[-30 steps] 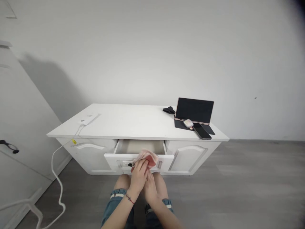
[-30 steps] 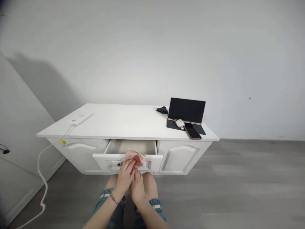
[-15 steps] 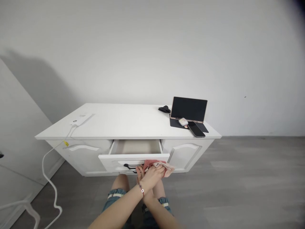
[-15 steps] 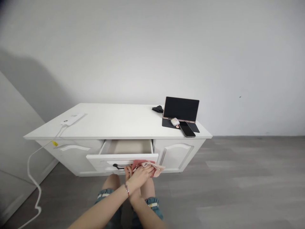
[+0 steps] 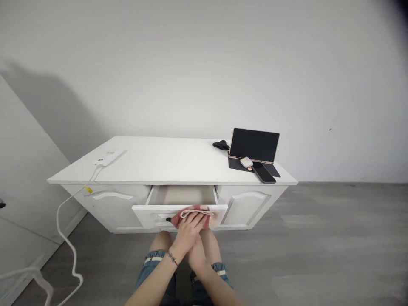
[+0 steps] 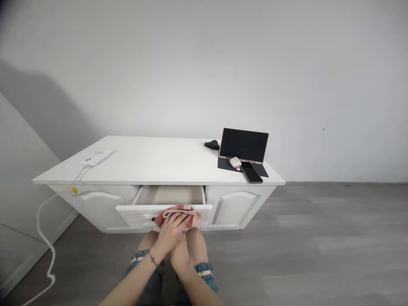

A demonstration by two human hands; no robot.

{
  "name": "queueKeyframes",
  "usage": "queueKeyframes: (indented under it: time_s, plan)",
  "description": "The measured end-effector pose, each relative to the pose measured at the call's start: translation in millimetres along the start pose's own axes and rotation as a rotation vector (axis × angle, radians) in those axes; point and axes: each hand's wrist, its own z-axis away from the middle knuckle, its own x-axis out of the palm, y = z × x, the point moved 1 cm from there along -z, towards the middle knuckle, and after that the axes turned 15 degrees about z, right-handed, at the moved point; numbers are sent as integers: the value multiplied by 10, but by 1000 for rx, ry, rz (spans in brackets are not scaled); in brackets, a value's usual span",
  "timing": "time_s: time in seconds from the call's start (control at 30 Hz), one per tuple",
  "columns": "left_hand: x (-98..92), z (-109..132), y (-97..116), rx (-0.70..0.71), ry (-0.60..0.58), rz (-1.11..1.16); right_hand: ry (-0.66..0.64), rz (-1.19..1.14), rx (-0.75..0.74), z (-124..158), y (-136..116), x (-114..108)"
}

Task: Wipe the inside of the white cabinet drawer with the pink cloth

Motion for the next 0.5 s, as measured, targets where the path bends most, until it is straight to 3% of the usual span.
queueKeyframes:
  time_s: [0.13,0.27,0.4,0.5]
  plan:
    - [-287,267,-248,-86,313,-179,-6,-30,-96,247,40,37]
    - [-489,530,-573,-232,667,-187,-6,-64,-113,281,21,28]
    - [-538,692,-726,-391,921,-131,-6,-95,-90,264,10,37]
    - [-461,755,-736,-490,1002,-116,-10,-97,-84,271,10,50]
